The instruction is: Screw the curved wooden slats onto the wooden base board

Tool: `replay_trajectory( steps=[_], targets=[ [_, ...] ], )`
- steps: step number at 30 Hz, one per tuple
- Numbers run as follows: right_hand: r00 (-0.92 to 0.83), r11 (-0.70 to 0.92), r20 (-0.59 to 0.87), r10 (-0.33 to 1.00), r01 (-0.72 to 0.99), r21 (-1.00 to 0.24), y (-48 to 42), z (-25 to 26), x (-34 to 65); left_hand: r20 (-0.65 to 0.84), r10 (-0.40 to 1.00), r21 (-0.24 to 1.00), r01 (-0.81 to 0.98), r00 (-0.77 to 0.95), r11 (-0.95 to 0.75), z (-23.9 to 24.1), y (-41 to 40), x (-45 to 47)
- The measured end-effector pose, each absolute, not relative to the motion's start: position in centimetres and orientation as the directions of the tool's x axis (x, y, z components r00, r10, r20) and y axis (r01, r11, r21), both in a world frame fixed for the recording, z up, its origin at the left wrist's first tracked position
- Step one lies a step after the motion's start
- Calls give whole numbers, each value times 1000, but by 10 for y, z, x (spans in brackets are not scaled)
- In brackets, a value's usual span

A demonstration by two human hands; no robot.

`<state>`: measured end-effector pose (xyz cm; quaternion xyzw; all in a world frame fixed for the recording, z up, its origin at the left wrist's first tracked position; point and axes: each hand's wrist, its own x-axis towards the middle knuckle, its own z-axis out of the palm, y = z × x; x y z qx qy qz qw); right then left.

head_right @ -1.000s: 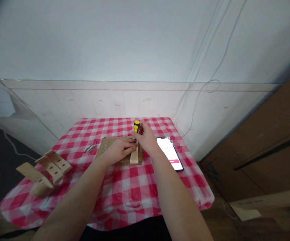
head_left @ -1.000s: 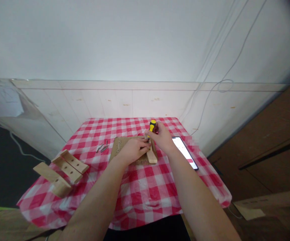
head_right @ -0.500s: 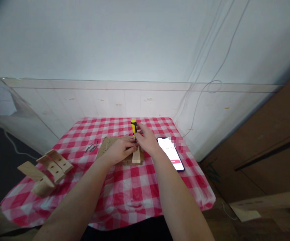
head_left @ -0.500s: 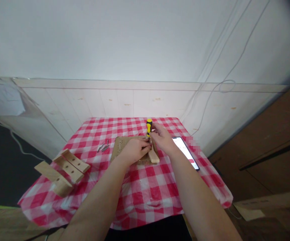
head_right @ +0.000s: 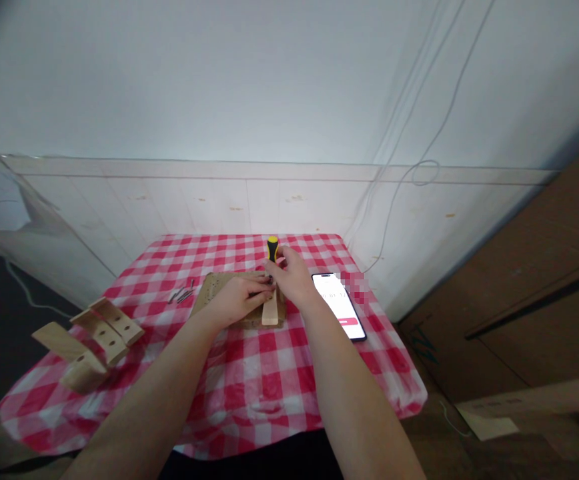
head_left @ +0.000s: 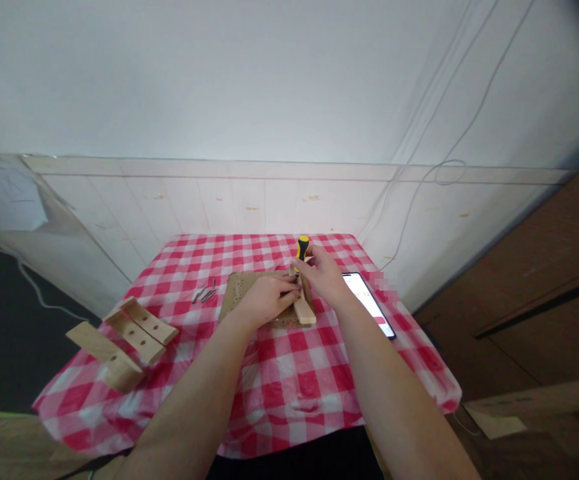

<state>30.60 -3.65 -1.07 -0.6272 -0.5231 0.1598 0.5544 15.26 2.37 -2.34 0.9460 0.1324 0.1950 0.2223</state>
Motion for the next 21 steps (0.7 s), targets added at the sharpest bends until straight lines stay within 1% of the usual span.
replay_trajectory(
  steps=[3,5,7,12,19,21],
  targets=[
    [348,210,362,864,405,-890,-37,-10,306,313,347,485,166,884,-859,-24,24,152],
    [331,225,362,871,388,-894,-37,-10,307,315,350,484,168,882,-859,-24,24,152],
    [344,210,364,865,411,-887,-37,-10,307,313,349,478,171,883,-861,-24,23,152],
    [457,148,394,797,485,-862,-36,-11,306,322,330,470,153,887,-869,-24,24,152],
    [355,189,390,849,486,-853,-37,-9,307,331,326,472,144,885,-870,-23,24,152],
    [349,184,391,851,501,-846,-37,-9,307,322,325,468,149,889,-871,-22,24,152]
  ],
)
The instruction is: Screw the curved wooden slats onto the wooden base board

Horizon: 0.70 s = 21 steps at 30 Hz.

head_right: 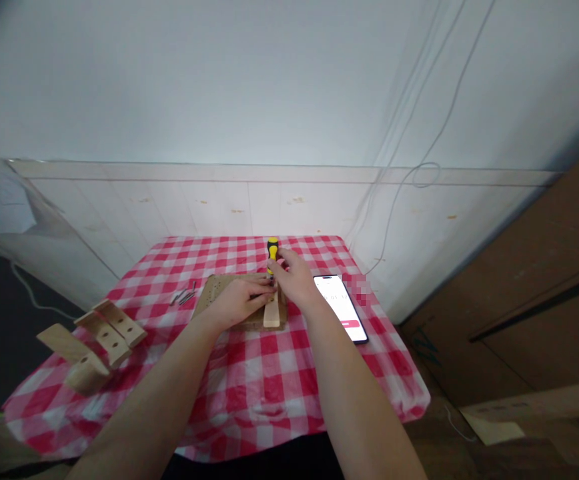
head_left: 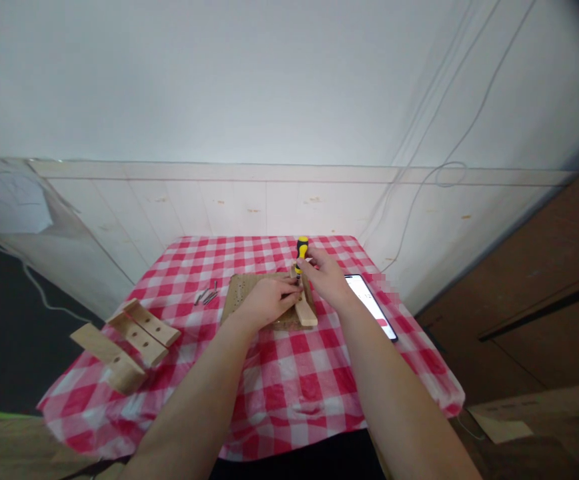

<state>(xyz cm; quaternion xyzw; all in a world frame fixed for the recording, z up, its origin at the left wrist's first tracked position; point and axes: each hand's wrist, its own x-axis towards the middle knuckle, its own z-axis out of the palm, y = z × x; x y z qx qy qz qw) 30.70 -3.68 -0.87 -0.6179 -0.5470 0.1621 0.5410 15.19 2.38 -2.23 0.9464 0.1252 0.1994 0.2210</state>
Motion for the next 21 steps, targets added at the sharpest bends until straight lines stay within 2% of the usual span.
replay_trajectory(
  steps=[6,14,18,21],
  targets=[
    [497,129,392,774,482,-867,-36,-10,306,325,326,446,160,888,-881,-23,24,153],
    [407,175,342,847,394,-903,-35,-13,308,340,327,451,152,882,-880,-24,25,152],
    [352,185,373,858,466,-865,-36,-13,308,335,331,441,164,882,-882,-21,23,153],
    [398,147,373,838,494,-857,-36,-12,308,334,321,448,151,886,-881,-21,23,153]
  ],
)
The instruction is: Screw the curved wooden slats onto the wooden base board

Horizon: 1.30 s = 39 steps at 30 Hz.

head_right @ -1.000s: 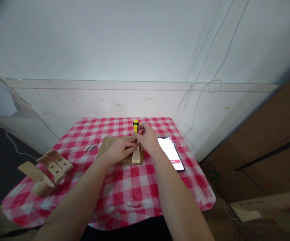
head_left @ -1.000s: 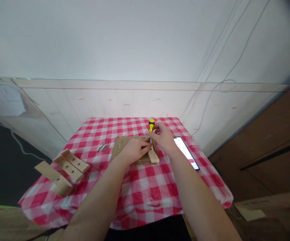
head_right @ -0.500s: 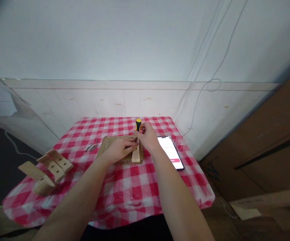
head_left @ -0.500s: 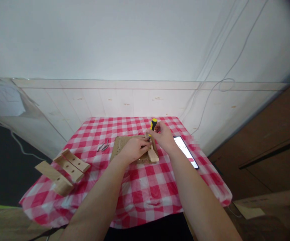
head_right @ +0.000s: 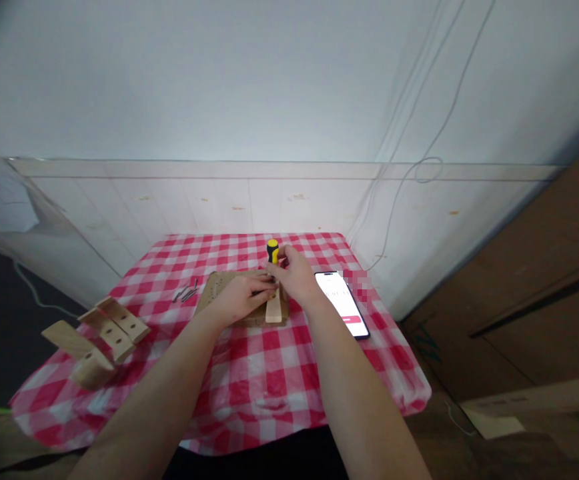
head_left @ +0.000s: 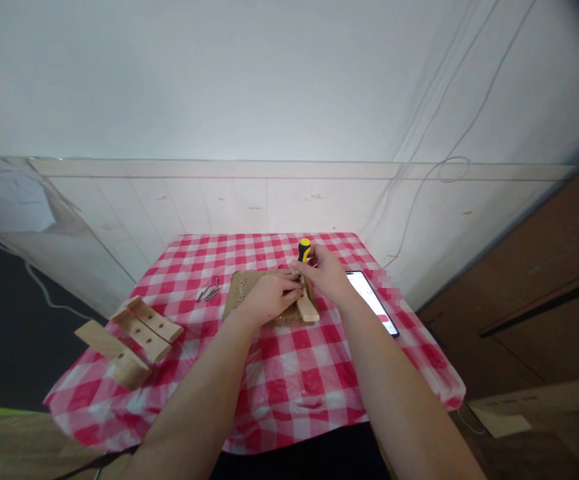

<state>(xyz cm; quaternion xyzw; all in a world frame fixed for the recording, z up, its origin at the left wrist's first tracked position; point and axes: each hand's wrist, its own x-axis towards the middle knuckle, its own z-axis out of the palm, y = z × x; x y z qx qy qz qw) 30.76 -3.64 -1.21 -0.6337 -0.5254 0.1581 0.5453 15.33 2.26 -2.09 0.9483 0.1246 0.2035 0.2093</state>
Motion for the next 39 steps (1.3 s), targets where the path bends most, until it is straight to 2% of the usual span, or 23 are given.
replay_trajectory(
  steps=[6,9,14,18,23,27,32,39],
  targets=[
    [376,171,351,858,435,-884,-36,-13,309,356,311,454,128,881,-882,-24,25,153],
    [357,176,380,853,488,-855,-35,-15,311,345,316,449,140,884,-883,-24,25,153],
    [478,105,396,784,527,-843,-35,-14,311,347,330,451,153,878,-879,-22,23,152],
    [399,169,381,834,473,-865,-37,-11,311,345,328,467,142,879,-873,-23,23,152],
    [419,145,347,839,442,-885,-38,-11,311,339,314,462,134,887,-877,-22,23,152],
    [325,201,352,878,415,-887,-39,-9,309,349,317,454,137,882,-880,-21,22,153],
    [274,203,378,884,504,-839,-38,-10,309,353,301,443,125,886,-888,-22,24,153],
    [477,65,344,809,509,-858,-38,-10,311,350,314,422,151,883,-894,-24,25,153]
  ],
)
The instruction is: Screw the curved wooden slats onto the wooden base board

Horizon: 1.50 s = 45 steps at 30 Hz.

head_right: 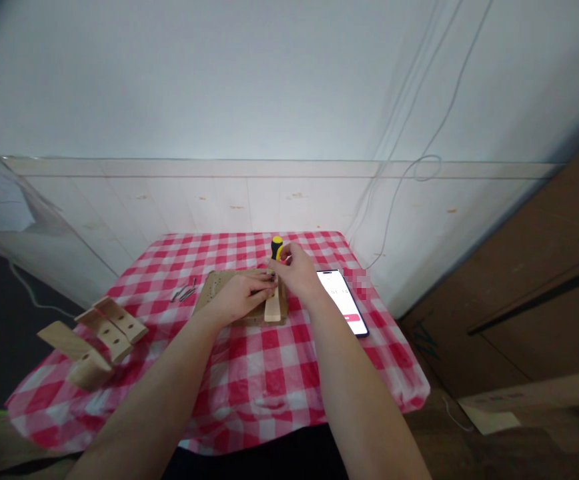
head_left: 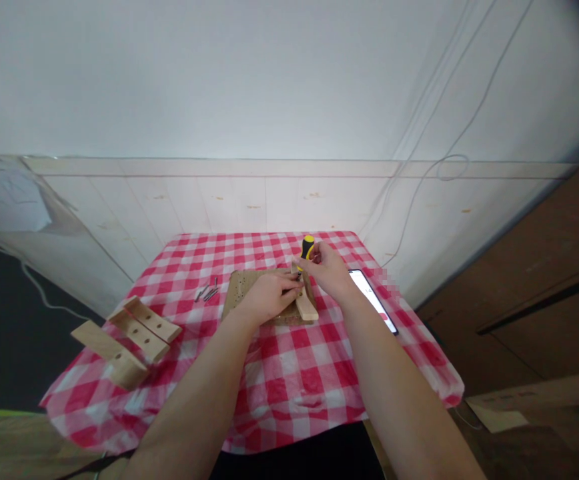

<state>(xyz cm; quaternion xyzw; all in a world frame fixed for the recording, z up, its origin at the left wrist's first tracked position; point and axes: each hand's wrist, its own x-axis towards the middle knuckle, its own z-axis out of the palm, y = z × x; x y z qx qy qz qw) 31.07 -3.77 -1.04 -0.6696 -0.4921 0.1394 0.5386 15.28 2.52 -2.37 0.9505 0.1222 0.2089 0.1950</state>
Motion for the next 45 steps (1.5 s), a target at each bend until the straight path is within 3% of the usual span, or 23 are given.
replay_trajectory(
  steps=[3,8,14,21,26,33,39,45],
  targets=[
    [459,81,305,835,446,-891,-39,-9,309,343,318,437,150,884,-887,-24,25,153],
    [356,228,362,862,365,-903,-36,-11,309,352,302,450,123,886,-884,-24,25,152],
    [491,131,388,780,478,-868,-36,-11,312,335,310,433,147,890,-889,-23,25,152],
    [408,146,347,844,448,-882,-38,-9,313,343,330,447,156,879,-881,-24,25,152],
    [519,23,369,771,557,-830,-40,-6,311,341,327,448,153,881,-881,-23,24,152],
    [422,127,319,849,422,-897,-43,-5,307,333,324,462,146,885,-875,-24,25,152],
    [444,59,308,841,492,-869,-42,-6,309,339,316,438,149,886,-887,-26,25,152],
    [423,171,324,846,359,-917,-41,-9,308,338,310,436,144,888,-888,-24,24,153]
  ],
)
